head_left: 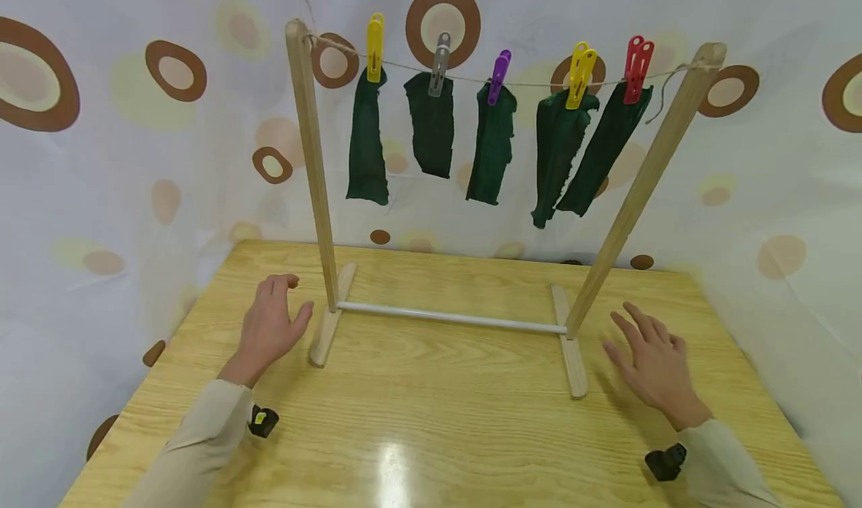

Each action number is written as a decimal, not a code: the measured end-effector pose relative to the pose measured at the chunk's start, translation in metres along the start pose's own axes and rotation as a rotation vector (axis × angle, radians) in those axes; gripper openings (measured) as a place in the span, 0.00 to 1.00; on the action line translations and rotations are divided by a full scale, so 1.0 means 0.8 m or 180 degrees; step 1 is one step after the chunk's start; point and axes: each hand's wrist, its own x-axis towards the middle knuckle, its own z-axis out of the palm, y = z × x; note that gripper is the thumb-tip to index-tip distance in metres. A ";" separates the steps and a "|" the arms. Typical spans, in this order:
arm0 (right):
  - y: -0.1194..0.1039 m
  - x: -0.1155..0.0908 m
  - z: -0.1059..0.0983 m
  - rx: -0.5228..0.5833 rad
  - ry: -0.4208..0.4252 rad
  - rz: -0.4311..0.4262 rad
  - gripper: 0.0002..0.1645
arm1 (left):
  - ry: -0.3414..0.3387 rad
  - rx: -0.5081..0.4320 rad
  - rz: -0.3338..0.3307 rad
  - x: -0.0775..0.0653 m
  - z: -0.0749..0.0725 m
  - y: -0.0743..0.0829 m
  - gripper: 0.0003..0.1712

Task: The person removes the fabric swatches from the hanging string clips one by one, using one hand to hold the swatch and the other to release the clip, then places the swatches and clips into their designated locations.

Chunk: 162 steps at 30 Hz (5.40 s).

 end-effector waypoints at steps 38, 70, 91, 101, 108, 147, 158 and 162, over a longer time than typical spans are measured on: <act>-0.177 0.076 0.001 0.1643 0.0470 -0.1267 0.13 | -0.0172 -0.0922 0.0410 0.005 0.008 0.118 0.09; -0.250 0.125 -0.019 0.2017 0.0793 -0.1650 0.25 | -0.0043 -0.1208 0.0485 0.006 0.023 0.151 0.09; -0.288 0.147 -0.032 0.2010 0.0982 -0.1742 0.28 | 0.0028 -0.1561 0.0160 0.006 0.021 0.159 0.08; -0.302 0.153 -0.040 0.2038 0.0960 -0.1696 0.20 | 0.0205 -0.1664 0.0091 0.014 0.026 0.175 0.09; -0.311 0.166 -0.054 0.2034 0.1022 -0.1699 0.09 | 0.0338 -0.1663 0.0122 0.021 0.026 0.173 0.06; -0.355 0.222 -0.088 0.1821 0.1318 -0.1713 0.10 | 0.0266 -0.2066 -0.0254 0.069 -0.009 0.172 0.23; -0.356 0.232 -0.107 0.1938 0.1096 -0.1612 0.12 | 0.0244 -0.2001 -0.0320 0.089 -0.024 0.183 0.28; -0.360 0.235 -0.112 0.1971 0.1062 -0.1625 0.12 | 0.0320 -0.1843 -0.0335 0.094 -0.033 0.184 0.25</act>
